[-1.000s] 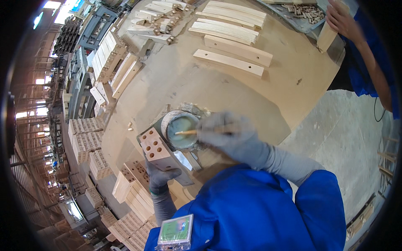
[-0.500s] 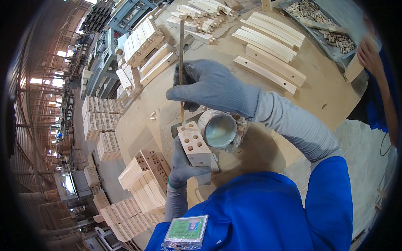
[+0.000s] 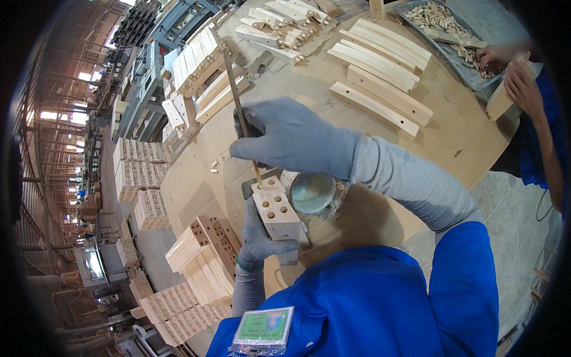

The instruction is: The person applies glue to the holes of small wooden blocks using a thin stick, then places the blocks on a stack. The person repeats this process for multiple blocks in a workshop setting.

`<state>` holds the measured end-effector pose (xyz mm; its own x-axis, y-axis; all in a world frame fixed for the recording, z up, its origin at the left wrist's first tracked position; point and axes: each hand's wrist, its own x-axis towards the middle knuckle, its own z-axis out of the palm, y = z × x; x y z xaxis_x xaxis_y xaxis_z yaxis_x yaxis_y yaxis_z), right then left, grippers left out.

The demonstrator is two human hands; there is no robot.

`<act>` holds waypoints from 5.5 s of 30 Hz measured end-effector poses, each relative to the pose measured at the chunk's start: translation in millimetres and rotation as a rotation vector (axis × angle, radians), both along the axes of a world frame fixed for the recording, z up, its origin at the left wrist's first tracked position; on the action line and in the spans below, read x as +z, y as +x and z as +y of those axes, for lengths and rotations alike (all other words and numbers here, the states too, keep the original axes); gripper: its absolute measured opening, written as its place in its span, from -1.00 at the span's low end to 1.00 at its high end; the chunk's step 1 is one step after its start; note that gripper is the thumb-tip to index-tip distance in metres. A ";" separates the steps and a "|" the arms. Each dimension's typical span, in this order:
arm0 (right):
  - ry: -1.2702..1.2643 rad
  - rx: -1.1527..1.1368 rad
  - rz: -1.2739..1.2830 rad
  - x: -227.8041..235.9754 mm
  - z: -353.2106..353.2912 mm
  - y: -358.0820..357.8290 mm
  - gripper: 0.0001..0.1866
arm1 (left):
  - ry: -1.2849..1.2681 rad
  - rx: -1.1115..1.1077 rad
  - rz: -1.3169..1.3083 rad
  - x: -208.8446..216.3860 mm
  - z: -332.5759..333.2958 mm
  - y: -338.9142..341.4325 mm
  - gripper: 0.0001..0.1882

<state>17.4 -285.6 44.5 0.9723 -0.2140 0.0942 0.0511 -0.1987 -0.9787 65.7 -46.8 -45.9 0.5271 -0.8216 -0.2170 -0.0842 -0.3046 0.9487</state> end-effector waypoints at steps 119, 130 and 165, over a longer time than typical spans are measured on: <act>0.061 -0.418 -0.161 -93.3 79.9 -153.4 -0.83 | -0.097 -0.003 -0.057 14.5 -2.9 -7.7 0.00; 0.457 -0.400 0.051 -13.7 7.4 -88.5 -0.77 | -0.099 -0.033 -0.004 16.6 -2.5 -5.4 0.03; 0.363 -0.068 0.065 -27.8 10.1 -12.7 -0.68 | -0.047 -0.037 -0.018 12.7 -1.0 -4.8 0.09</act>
